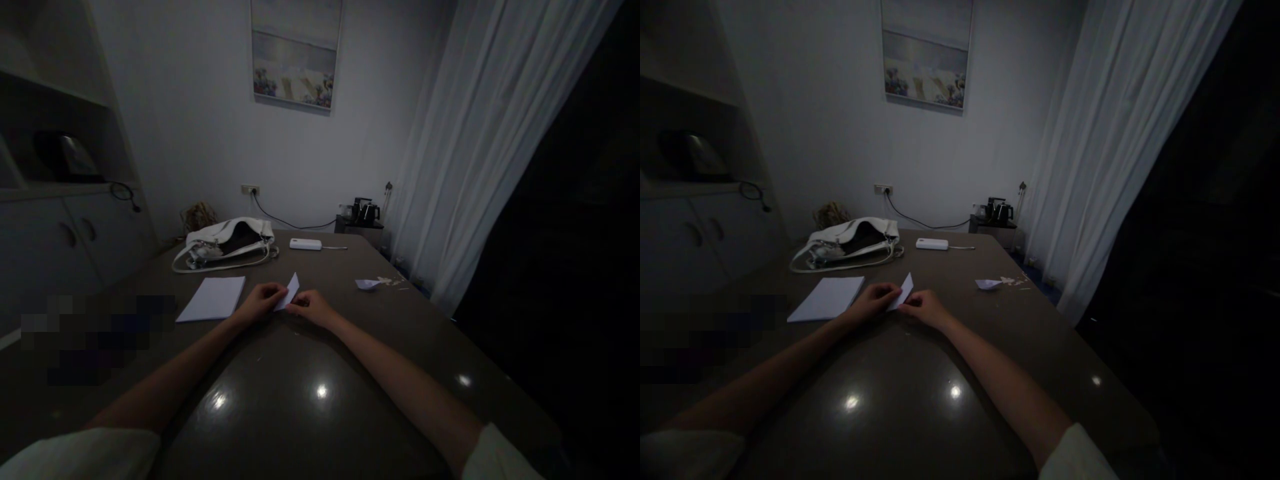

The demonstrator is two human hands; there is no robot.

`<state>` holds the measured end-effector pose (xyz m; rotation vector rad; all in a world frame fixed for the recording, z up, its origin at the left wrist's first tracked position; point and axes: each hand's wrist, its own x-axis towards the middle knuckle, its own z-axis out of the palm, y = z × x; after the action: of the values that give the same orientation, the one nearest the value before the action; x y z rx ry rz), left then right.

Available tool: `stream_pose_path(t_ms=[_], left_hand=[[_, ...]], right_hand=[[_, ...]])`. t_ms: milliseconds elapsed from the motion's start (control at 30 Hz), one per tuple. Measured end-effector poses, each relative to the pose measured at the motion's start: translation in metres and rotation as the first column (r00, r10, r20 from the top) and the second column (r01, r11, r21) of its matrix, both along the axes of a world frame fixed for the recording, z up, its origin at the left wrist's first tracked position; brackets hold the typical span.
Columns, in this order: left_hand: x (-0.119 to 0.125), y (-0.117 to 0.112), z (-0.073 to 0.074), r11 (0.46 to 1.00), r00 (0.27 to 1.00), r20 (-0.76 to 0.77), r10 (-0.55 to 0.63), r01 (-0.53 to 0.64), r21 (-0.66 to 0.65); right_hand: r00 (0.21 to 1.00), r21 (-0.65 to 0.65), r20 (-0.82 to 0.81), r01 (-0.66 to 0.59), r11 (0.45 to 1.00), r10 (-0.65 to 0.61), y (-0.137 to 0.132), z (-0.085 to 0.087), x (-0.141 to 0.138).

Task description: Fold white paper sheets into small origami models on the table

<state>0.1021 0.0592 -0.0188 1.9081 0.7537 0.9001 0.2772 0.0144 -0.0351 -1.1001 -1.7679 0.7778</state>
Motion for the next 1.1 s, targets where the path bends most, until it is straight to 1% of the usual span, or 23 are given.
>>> stream_pose_path(t_ms=[200, 333, 433, 533, 700, 900, 1000, 1100], left_hand=[[0.0013, 0.001, -0.0021, 0.999, 1.0, 0.006, -0.013, 0.013, -0.031], [0.001, 0.0007, -0.0004, 0.999, 1.0, 0.007, -0.011, 0.011, -0.047], [0.0002, -0.0002, 0.0017, 0.998, 1.0, 0.006, -0.015, 0.015, -0.055], [-0.0005, -0.0018, 0.0036, 0.998, 1.0, 0.004, -0.013, 0.013, -0.061], [-0.0006, -0.0023, 0.003, 0.997, 1.0, 0.007, -0.014, 0.015, -0.073], [0.0004, 0.0002, 0.0006, 0.995, 0.999, 0.003, -0.035, 0.035, -0.098], [-0.0002, 0.0012, 0.0001, 0.995, 0.999, 0.018, -0.038, 0.04, -0.095], [-0.0012, 0.0026, -0.0015, 0.995, 0.999, 0.028, -0.046, 0.049, -0.092]], right_hand=[[1.0, 0.023, -0.004, -0.024, 0.999, 0.024, 0.0012, 0.0009, 0.0016], [0.999, 0.012, -0.029, -0.042, 0.999, 0.042, 0.0015, 0.0011, 0.001], [0.998, 0.007, -0.056, -0.03, 1.0, 0.03, 0.0014, 0.0009, 0.0008], [0.999, 0.019, -0.031, -0.016, 1.0, 0.017, 0.0015, 0.0002, 0.0009], [0.998, 0.041, 0.045, -0.044, 0.998, 0.042, 0.0019, -0.0009, 0.0016], [0.996, 0.073, 0.062, -0.063, 0.995, 0.059, 0.0005, 0.001, 0.0028], [0.997, 0.061, 0.024, -0.07, 0.996, 0.069, 0.0003, 0.0017, 0.0024], [0.992, -0.003, -0.112, -0.053, 0.999, 0.053, 0.0029, 0.0004, 0.0021]])
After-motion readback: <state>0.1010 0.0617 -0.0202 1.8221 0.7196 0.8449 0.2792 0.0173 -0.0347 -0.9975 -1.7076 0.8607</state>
